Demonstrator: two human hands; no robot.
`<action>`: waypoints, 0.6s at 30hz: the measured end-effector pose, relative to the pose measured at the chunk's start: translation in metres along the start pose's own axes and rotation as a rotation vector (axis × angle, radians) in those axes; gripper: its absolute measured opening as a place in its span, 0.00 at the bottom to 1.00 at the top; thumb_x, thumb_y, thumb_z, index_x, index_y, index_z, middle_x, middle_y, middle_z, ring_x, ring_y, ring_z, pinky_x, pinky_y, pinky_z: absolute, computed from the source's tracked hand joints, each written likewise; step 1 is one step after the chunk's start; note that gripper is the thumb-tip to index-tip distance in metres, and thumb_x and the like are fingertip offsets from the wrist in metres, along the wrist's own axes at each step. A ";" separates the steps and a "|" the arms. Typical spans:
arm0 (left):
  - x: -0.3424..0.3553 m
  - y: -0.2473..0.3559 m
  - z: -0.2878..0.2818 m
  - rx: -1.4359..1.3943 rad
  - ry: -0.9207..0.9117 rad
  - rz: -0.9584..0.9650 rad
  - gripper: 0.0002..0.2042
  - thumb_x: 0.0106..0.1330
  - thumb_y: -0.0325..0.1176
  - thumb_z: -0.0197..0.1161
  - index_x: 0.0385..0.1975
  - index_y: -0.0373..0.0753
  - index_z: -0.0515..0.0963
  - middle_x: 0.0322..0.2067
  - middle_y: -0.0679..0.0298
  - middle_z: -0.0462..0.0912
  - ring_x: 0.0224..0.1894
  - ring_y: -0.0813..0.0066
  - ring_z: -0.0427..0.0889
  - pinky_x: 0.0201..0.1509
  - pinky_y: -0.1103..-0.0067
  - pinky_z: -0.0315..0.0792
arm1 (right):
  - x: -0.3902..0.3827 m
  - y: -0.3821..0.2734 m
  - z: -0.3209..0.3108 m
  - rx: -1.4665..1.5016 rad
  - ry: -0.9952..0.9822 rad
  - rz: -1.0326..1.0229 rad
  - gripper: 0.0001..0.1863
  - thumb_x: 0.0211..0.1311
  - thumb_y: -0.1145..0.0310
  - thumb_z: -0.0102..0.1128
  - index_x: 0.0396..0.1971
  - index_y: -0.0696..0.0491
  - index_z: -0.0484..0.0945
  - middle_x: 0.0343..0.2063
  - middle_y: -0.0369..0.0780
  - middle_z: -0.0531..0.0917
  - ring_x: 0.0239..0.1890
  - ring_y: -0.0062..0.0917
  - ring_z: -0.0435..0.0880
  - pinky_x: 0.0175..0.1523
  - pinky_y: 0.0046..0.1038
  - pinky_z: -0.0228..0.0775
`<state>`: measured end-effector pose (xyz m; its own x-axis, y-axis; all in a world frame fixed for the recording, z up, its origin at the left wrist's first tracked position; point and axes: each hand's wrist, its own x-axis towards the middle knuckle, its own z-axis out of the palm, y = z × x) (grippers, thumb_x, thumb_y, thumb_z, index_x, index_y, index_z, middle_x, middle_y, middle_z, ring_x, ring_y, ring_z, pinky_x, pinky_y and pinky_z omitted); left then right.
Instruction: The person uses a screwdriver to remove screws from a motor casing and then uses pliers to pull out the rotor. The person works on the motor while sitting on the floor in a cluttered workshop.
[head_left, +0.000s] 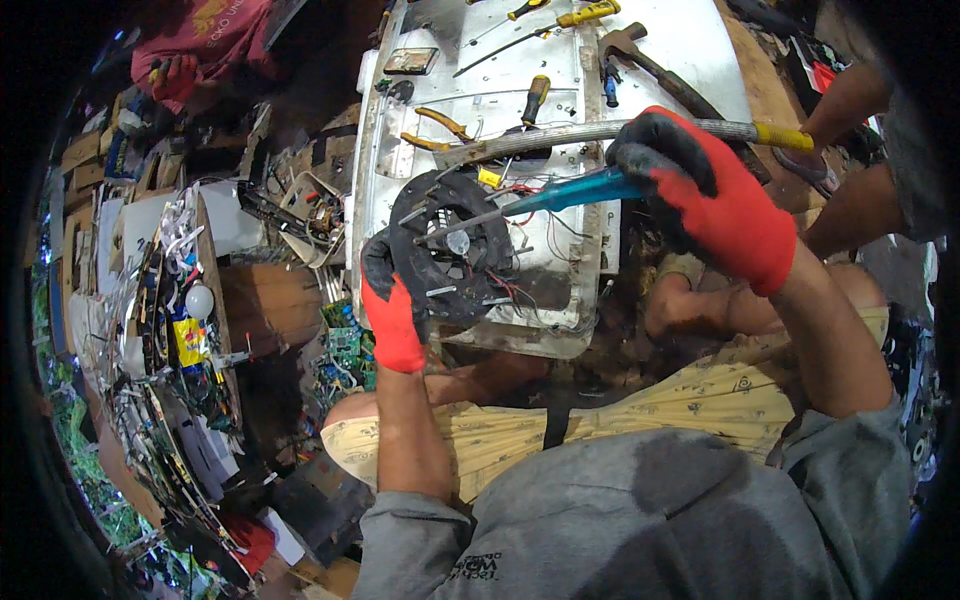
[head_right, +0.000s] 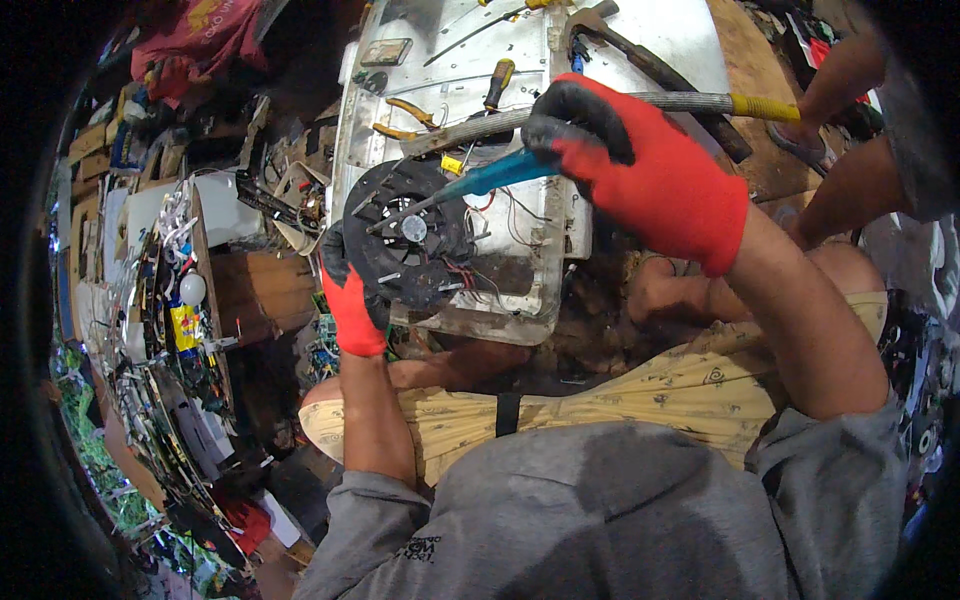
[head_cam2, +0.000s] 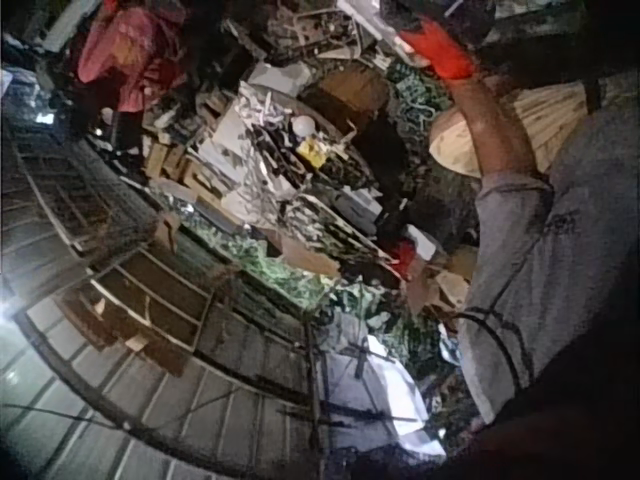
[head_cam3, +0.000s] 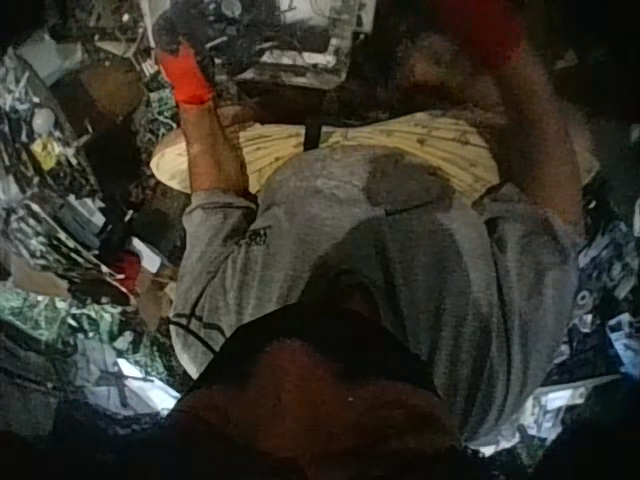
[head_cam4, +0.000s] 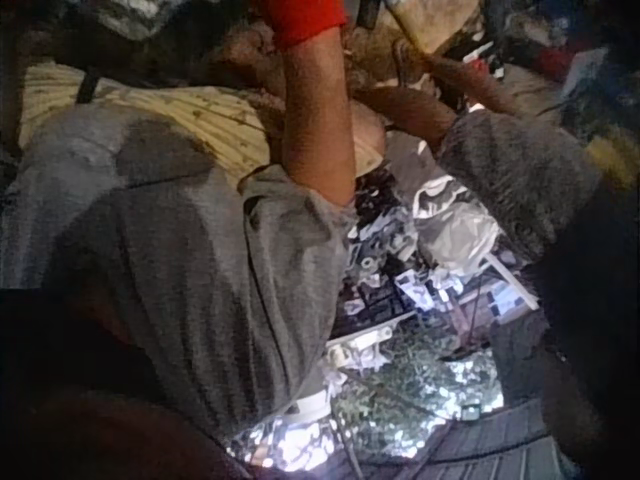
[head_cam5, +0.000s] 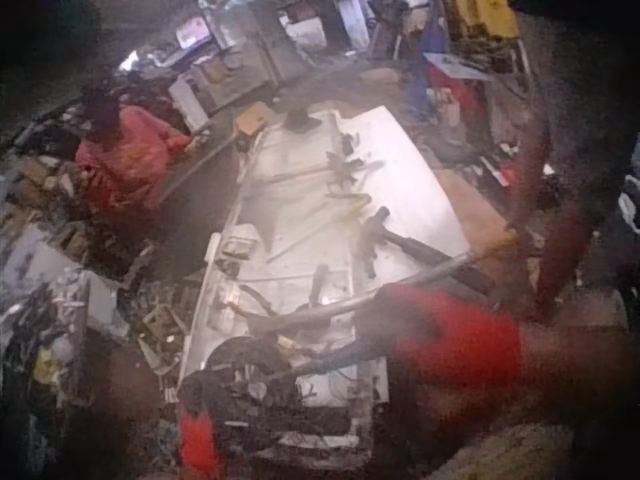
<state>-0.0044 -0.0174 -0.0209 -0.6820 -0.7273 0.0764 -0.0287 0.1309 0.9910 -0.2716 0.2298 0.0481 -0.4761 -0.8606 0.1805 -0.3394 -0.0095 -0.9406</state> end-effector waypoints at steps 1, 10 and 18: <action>0.000 -0.002 0.002 -0.004 0.005 0.013 0.21 0.72 0.40 0.61 0.56 0.34 0.70 0.46 0.64 0.77 0.45 0.78 0.76 0.49 0.78 0.73 | -0.003 0.005 0.001 -0.027 0.008 -0.173 0.15 0.69 0.70 0.57 0.52 0.58 0.72 0.42 0.37 0.78 0.43 0.20 0.77 0.51 0.24 0.72; 0.007 -0.003 0.002 0.101 0.052 0.085 0.17 0.72 0.35 0.58 0.56 0.34 0.70 0.47 0.64 0.77 0.47 0.77 0.75 0.52 0.79 0.71 | 0.002 -0.002 0.000 0.114 0.081 0.175 0.13 0.67 0.72 0.56 0.50 0.57 0.73 0.46 0.38 0.80 0.44 0.19 0.79 0.52 0.24 0.71; 0.009 -0.010 -0.009 0.111 -0.011 0.144 0.16 0.72 0.33 0.56 0.57 0.34 0.70 0.50 0.64 0.76 0.49 0.77 0.75 0.53 0.79 0.71 | 0.000 0.010 -0.009 0.093 -0.083 -0.131 0.20 0.68 0.70 0.57 0.58 0.56 0.71 0.48 0.37 0.80 0.50 0.19 0.77 0.56 0.23 0.70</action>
<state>-0.0033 -0.0314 -0.0289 -0.6928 -0.6883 0.2151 -0.0097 0.3071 0.9516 -0.2821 0.2343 0.0410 -0.3625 -0.8882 0.2824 -0.3154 -0.1682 -0.9339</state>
